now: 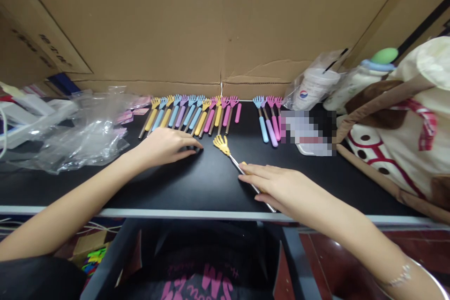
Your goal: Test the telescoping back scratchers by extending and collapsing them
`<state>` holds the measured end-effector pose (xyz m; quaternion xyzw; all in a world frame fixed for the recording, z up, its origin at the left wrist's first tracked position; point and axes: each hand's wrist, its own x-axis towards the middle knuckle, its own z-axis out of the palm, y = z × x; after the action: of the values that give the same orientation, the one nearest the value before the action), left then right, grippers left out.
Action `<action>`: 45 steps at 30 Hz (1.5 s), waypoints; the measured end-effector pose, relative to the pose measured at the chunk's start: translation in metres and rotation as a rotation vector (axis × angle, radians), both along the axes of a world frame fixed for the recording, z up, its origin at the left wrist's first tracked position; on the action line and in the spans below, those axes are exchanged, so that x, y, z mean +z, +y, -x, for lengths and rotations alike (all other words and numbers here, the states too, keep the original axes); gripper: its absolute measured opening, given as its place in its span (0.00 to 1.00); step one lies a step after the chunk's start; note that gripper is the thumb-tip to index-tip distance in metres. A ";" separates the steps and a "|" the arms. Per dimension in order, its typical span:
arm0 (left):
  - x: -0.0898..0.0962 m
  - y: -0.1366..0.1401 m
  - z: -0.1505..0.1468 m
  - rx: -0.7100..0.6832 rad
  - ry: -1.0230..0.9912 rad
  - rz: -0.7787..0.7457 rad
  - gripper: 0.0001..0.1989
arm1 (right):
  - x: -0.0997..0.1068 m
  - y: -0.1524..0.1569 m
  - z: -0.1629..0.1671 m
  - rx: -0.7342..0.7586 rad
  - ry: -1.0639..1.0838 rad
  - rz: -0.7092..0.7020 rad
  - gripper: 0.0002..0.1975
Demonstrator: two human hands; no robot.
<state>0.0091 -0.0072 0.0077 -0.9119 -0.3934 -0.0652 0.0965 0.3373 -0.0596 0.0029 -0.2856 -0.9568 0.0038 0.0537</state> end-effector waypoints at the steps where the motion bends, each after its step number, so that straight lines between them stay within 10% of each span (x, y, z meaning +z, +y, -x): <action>1: 0.000 0.000 0.000 0.014 -0.014 -0.024 0.09 | 0.000 0.002 0.002 0.014 0.007 0.010 0.21; 9: 0.002 -0.002 -0.002 -0.009 -0.215 -0.234 0.08 | -0.006 0.026 0.025 0.109 0.079 -0.014 0.22; 26: -0.011 -0.007 -0.015 -0.080 -0.154 0.009 0.07 | -0.003 0.069 0.055 0.155 0.246 0.262 0.17; 45: -0.018 -0.005 -0.017 -0.053 -0.189 -0.008 0.11 | -0.009 0.081 0.036 -0.088 0.144 -0.057 0.14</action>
<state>0.0257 -0.0119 -0.0102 -0.9114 -0.3765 -0.1549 0.0610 0.3015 0.0211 -0.0062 -0.3249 -0.9367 -0.0052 0.1304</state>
